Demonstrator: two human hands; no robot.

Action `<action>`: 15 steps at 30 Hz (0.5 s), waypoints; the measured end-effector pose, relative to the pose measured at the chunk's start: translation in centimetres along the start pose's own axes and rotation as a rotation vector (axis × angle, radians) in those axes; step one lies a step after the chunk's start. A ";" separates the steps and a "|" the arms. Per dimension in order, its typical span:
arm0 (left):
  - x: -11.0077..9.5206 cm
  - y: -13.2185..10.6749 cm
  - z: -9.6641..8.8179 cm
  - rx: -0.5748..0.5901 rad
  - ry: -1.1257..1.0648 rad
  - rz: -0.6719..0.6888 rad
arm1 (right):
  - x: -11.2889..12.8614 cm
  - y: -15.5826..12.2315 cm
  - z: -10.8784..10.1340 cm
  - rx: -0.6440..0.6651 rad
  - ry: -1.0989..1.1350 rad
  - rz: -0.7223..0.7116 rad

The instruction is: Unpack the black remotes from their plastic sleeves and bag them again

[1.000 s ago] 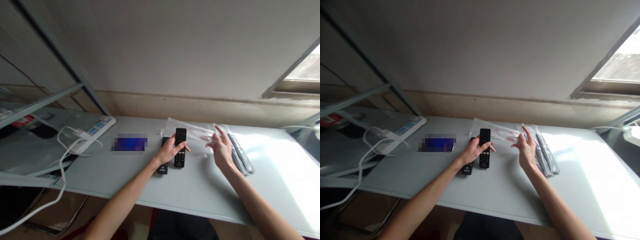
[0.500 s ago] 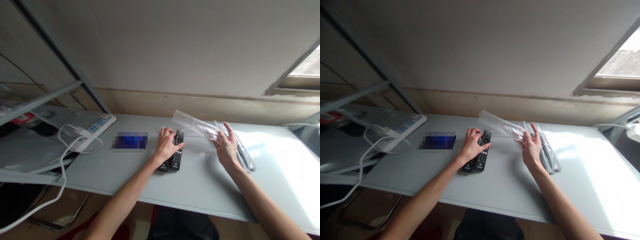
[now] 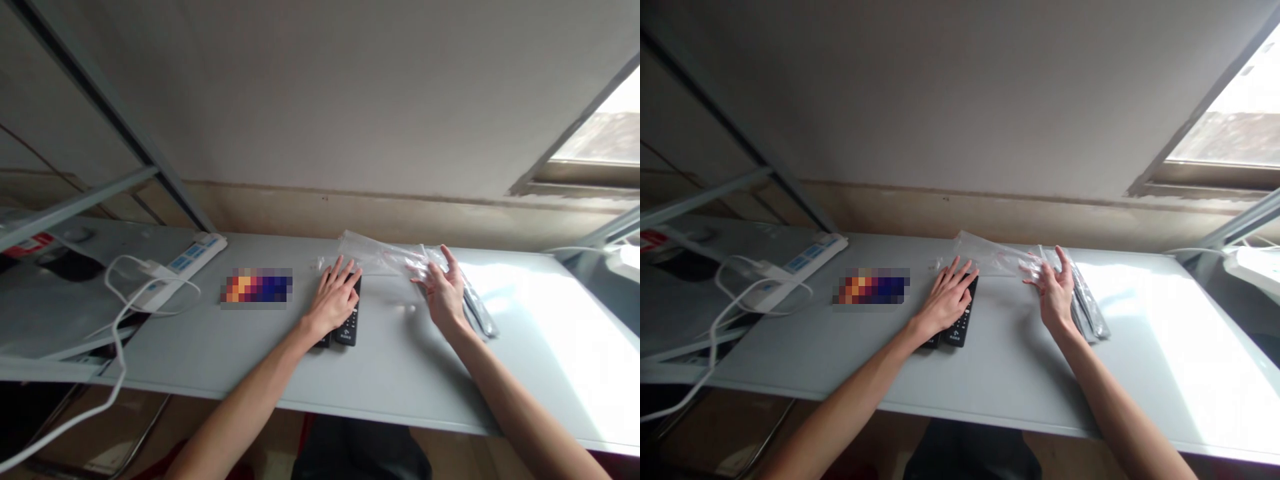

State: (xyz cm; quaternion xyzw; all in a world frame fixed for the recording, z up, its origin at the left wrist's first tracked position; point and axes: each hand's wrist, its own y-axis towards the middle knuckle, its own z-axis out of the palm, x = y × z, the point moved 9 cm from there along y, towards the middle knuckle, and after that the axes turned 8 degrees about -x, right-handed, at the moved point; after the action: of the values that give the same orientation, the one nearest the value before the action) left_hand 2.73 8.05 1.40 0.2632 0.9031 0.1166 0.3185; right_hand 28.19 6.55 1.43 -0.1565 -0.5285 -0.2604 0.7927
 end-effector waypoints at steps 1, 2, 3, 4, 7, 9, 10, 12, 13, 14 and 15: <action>0.0 -0.1 0.1 0.006 0.000 0.002 | 0.0 0.0 0.0 0.005 0.005 0.000; 0.0 -0.1 0.2 0.008 0.002 0.001 | 0.0 0.0 0.0 0.008 0.009 -0.001; 0.0 -0.2 0.2 0.005 0.002 -0.004 | 0.0 0.1 0.0 0.011 0.010 -0.004; 0.1 -0.2 0.2 -0.004 -0.003 -0.015 | 0.0 0.1 0.0 0.016 0.009 -0.007; 0.5 -0.2 -0.1 -0.043 -0.043 -0.053 | 0.0 0.3 0.0 0.028 0.000 -0.010; 0.7 -0.2 -0.1 -0.054 -0.076 -0.069 | -0.2 0.4 0.1 0.037 -0.003 -0.002; 0.8 -0.2 -0.1 -0.056 -0.092 -0.076 | -0.2 0.4 0.1 0.043 -0.005 0.004; 0.8 -0.1 -0.3 -0.066 -0.114 -0.085 | -0.4 0.3 0.3 0.051 -0.013 0.014; 0.7 -0.1 -0.4 -0.074 -0.113 -0.082 | -0.4 0.2 0.4 0.054 -0.018 0.017; 0.4 0.0 -0.6 -0.083 -0.098 -0.073 | -0.3 0.1 0.5 0.058 -0.022 0.016; 0.1 0.0 -0.9 -0.094 -0.068 -0.061 | -0.3 0.0 0.6 0.064 -0.023 0.014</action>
State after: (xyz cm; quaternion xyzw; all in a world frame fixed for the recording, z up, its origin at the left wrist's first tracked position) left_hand 2.08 8.08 2.08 0.2240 0.8930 0.1399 0.3645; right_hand 27.64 6.98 1.44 -0.1375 -0.5446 -0.2360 0.7930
